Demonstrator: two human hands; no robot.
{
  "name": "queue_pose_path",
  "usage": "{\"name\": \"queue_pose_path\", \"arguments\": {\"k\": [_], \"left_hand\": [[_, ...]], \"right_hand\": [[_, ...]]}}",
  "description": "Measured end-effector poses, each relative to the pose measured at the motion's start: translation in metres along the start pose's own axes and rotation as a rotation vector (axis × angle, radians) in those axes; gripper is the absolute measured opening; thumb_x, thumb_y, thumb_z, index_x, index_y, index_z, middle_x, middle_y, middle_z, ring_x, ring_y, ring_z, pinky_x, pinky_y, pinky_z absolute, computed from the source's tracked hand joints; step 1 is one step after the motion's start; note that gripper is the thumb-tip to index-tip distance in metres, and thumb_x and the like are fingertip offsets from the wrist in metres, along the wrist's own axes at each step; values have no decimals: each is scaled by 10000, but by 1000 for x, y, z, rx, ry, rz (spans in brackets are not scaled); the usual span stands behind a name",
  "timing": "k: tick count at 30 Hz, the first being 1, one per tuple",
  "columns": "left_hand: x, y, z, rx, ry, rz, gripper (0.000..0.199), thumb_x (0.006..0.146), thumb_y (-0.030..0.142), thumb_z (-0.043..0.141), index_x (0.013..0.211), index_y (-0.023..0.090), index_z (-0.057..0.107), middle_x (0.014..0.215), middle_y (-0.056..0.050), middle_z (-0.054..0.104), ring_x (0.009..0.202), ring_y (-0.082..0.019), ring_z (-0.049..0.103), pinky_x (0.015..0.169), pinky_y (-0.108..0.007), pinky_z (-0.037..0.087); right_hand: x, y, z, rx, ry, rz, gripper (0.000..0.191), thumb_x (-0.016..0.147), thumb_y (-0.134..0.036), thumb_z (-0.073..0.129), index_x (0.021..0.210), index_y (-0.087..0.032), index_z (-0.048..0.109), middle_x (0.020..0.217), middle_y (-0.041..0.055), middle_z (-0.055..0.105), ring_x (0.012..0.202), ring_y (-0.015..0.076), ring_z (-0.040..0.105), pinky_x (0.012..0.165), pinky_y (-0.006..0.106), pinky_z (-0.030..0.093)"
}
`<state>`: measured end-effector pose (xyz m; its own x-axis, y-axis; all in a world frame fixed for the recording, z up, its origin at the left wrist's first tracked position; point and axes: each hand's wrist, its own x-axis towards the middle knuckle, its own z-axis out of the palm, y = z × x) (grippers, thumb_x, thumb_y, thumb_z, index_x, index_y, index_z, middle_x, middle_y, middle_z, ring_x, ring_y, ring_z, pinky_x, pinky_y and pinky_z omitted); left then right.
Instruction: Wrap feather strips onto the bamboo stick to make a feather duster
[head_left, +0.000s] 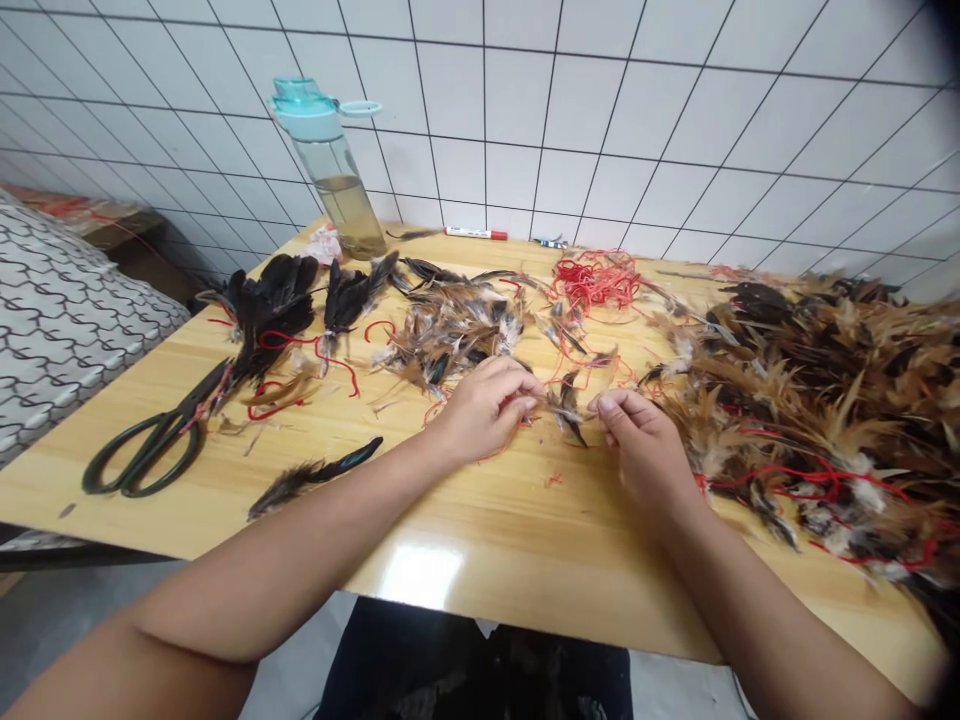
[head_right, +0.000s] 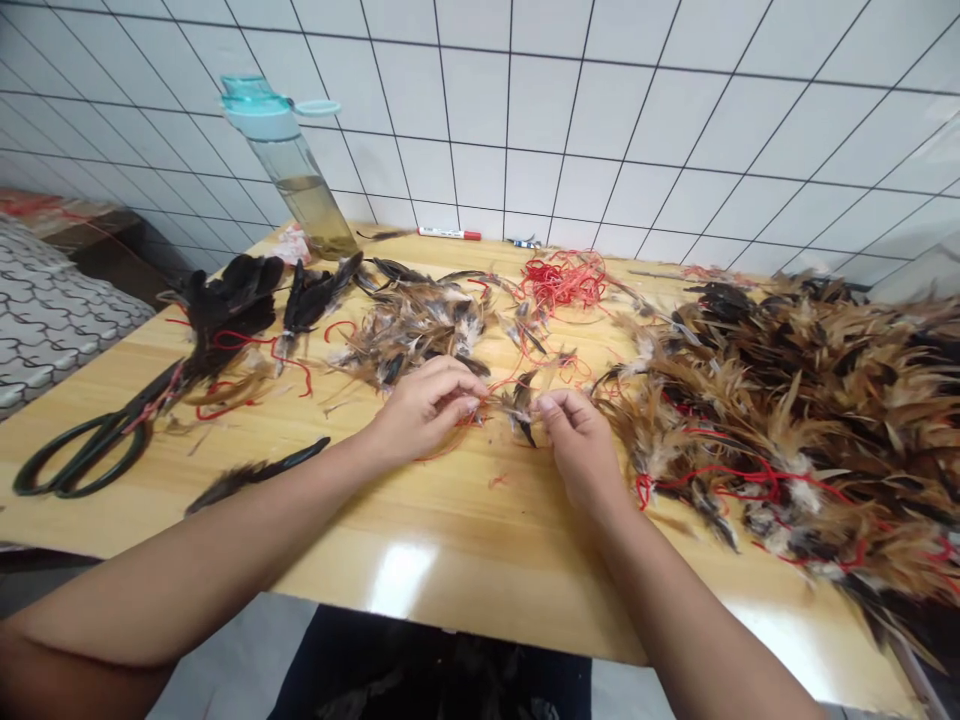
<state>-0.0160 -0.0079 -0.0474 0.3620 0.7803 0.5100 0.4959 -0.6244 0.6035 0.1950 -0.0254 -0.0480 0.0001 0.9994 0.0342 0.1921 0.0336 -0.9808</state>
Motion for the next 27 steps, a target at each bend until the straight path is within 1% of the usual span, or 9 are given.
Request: {"name": "queue_pose_path", "arguments": {"k": [3, 6, 10, 13, 17, 20, 24, 27], "left_hand": [[3, -1, 8, 122, -78, 83, 136, 893, 190, 537, 959, 170, 655, 937, -67, 630, 928, -177, 546, 852, -335, 451], [6, -1, 19, 230, -137, 88, 154, 881, 252, 575, 981, 164, 652, 972, -79, 621, 957, -201, 507, 877, -351, 433], [9, -3, 28, 291, -172, 98, 144, 905, 230, 526, 909, 165, 654, 960, -78, 621, 956, -201, 476, 878, -338, 423], [11, -3, 26, 278, -146, 131, 187, 933, 218, 470, 883, 165, 642, 925, -75, 627, 927, -187, 493, 883, -343, 417], [13, 2, 15, 313, -94, 193, 234, 958, 227, 423, 905, 171, 644, 911, -69, 645, 897, -179, 512, 867, -340, 413], [12, 6, 10, 389, -82, 240, 258, 966, 223, 407, 906, 187, 656, 893, -58, 656, 887, -179, 501, 832, -325, 398], [9, 6, 8, 522, -74, 323, 234, 967, 246, 429, 939, 200, 657, 900, -47, 665, 871, -183, 481, 786, -328, 368], [7, 6, 7, 603, -83, 381, 216, 967, 256, 440, 934, 205, 648, 908, -42, 664, 871, -183, 476, 778, -340, 349]], "right_hand": [[2, 1, -1, -9, 8, -18, 260, 805, -434, 598, 761, -178, 608, 629, -20, 495, 559, 102, 398, 543, 237, 340], [1, -1, 2, -55, -16, -37, 253, 814, -416, 579, 732, -178, 599, 609, -26, 489, 552, 104, 398, 557, 245, 353], [0, -3, 3, -108, -19, -65, 238, 823, -389, 558, 710, -181, 583, 590, -22, 497, 547, 110, 415, 558, 249, 371], [3, -1, 2, -172, 0, -106, 219, 814, -371, 556, 717, -180, 602, 624, -2, 555, 586, 125, 470, 569, 249, 392], [6, 3, 0, -235, 0, -128, 220, 807, -357, 548, 702, -180, 625, 628, 7, 597, 593, 130, 497, 567, 244, 399], [6, 4, 1, -254, -38, -113, 221, 808, -352, 546, 722, -181, 656, 654, 18, 637, 610, 142, 532, 582, 250, 413], [2, 3, 4, -298, -93, -88, 230, 808, -350, 546, 743, -182, 688, 681, 32, 668, 641, 163, 563, 605, 270, 425], [1, 1, 6, -295, -120, -88, 210, 790, -353, 567, 735, -191, 688, 692, 28, 679, 650, 166, 571, 620, 275, 437]]}}
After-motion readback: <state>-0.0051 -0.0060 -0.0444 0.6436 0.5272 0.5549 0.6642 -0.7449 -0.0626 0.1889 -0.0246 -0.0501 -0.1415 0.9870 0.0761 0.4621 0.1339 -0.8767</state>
